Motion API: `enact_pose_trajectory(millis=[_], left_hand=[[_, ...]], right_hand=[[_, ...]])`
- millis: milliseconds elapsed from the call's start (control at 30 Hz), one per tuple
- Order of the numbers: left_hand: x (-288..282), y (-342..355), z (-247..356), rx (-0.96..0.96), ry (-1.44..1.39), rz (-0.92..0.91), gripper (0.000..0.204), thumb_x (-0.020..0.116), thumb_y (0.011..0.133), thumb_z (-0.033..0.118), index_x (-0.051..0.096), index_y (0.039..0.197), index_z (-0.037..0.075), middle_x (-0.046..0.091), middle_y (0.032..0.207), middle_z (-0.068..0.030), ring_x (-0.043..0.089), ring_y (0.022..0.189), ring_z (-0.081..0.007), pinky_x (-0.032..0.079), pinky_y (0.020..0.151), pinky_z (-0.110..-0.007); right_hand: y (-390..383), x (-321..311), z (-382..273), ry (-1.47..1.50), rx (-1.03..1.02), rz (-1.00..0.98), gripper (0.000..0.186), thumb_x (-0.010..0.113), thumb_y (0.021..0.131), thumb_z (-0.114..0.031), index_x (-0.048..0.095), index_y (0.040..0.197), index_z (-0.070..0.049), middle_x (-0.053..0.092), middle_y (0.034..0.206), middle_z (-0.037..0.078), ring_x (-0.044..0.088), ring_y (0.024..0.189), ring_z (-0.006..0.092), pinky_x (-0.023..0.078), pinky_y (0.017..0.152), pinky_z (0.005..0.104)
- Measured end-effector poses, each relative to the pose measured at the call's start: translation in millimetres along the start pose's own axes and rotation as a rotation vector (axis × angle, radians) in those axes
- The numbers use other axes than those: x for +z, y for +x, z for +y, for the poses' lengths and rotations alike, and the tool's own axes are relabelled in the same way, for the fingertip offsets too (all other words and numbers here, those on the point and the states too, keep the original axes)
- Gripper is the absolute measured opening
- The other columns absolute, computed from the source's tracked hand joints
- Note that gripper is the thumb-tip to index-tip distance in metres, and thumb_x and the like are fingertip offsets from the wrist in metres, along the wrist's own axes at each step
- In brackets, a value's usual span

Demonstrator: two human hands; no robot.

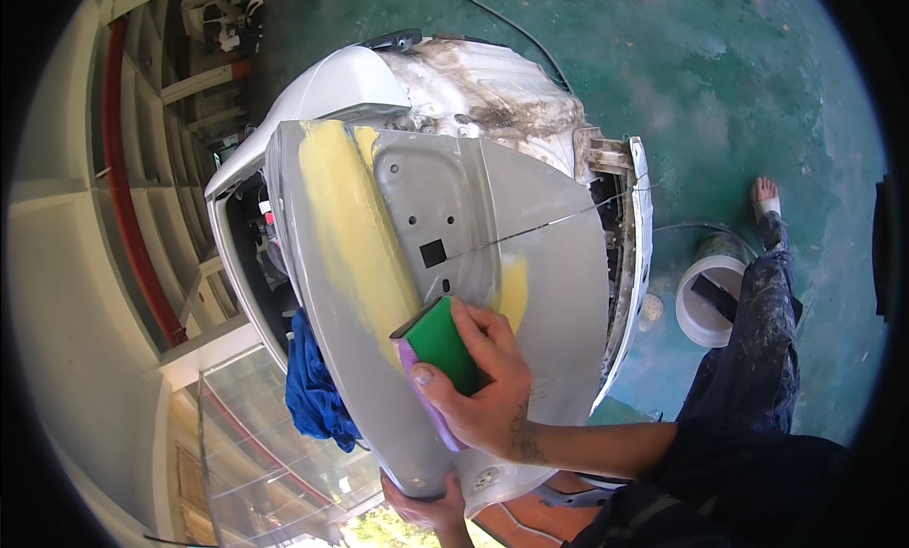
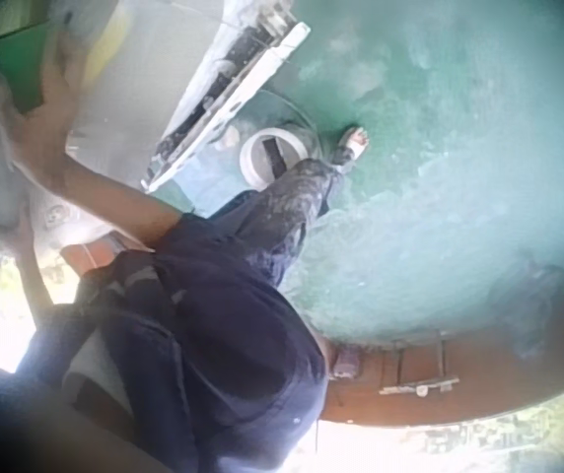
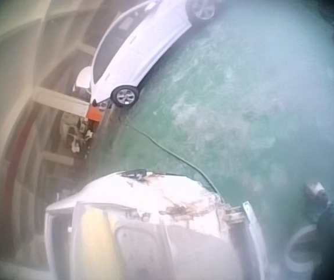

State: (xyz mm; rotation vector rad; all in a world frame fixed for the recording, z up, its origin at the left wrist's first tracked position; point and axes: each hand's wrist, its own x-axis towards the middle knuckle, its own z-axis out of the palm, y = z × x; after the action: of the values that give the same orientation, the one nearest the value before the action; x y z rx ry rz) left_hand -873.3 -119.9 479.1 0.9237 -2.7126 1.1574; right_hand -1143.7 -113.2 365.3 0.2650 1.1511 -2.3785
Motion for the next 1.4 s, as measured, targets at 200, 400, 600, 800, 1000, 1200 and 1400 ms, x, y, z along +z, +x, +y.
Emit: enact_pose_trajectory(millis=[200,400,600,800,1000,1200,1400], left_hand=[[6.4,-18.0,-16.0,-0.029,0.015,0.006,0.109,0.073,0.084,0.071,0.036,0.155,-0.004,0.056,0.140,-0.0317,0.063,0.117,-0.0519,0.052,0.093,-0.062],[8.8,-30.0,-19.4,-0.151,-0.088,-0.011,0.121,0.076,0.079,0.075,0.030,0.158,-0.004,0.052,0.138,-0.0295,0.062,0.117,-0.0492,0.052,0.093,-0.061],[13.5,-34.5,-33.3,-0.107,-0.133,0.010,0.124,0.079,0.078,0.074,0.026,0.159,-0.005,0.049,0.139,-0.0299,0.061,0.117,-0.0475,0.051,0.093,-0.061],[19.3,-40.9,-27.0,-0.183,-0.284,0.049,0.124,0.079,0.079,0.073,0.026,0.158,-0.006,0.049,0.137,-0.0304,0.062,0.116,-0.0476,0.054,0.090,-0.060],[19.6,-38.3,-34.7,-0.116,-0.242,0.056,0.123,0.078,0.080,0.072,0.026,0.159,-0.007,0.048,0.138,-0.0316,0.062,0.117,-0.0472,0.055,0.091,-0.060],[-18.2,-45.1,-18.8,-0.338,-0.114,-0.088,0.112,0.086,0.080,0.045,0.026,0.160,-0.005,0.048,0.145,-0.0321,0.062,0.121,-0.0418,0.058,0.093,-0.052],[-28.6,-43.3,-20.8,-0.351,0.212,-0.243,0.140,0.099,0.068,0.032,0.005,0.163,-0.008,0.032,0.157,-0.0377,0.046,0.139,-0.0453,0.045,0.112,-0.060]], right_hand=[[29.9,20.2,3.0,0.015,-0.038,-0.009,0.068,0.087,0.085,-0.016,0.060,0.141,0.012,0.059,0.128,0.020,0.064,0.111,0.0284,0.054,0.094,0.0370],[45.2,17.5,-6.2,0.004,-0.019,-0.034,0.068,0.086,0.086,-0.015,0.058,0.141,0.013,0.059,0.126,0.021,0.064,0.108,0.0284,0.053,0.092,0.0377],[68.7,23.8,-3.0,0.098,-0.069,-0.010,0.068,0.086,0.085,-0.011,0.058,0.140,0.015,0.057,0.124,0.020,0.063,0.108,0.0282,0.053,0.092,0.0377],[71.3,22.8,-0.4,0.048,-0.089,-0.041,0.067,0.089,0.084,-0.014,0.059,0.137,0.015,0.056,0.125,0.019,0.063,0.110,0.0274,0.054,0.091,0.0364],[130.4,37.5,-15.3,0.129,-0.176,0.000,0.066,0.090,0.081,-0.013,0.061,0.134,0.015,0.058,0.122,0.020,0.066,0.104,0.0264,0.057,0.084,0.0354],[82.5,24.7,1.6,0.132,-0.175,-0.092,0.071,0.087,0.084,-0.013,0.053,0.141,0.014,0.054,0.117,0.022,0.062,0.102,0.0335,0.055,0.085,0.0410],[157.3,43.0,-15.8,0.165,-0.171,-0.033,0.066,0.088,0.083,-0.014,0.058,0.134,0.015,0.056,0.112,0.018,0.064,0.100,0.0307,0.056,0.085,0.0390]])
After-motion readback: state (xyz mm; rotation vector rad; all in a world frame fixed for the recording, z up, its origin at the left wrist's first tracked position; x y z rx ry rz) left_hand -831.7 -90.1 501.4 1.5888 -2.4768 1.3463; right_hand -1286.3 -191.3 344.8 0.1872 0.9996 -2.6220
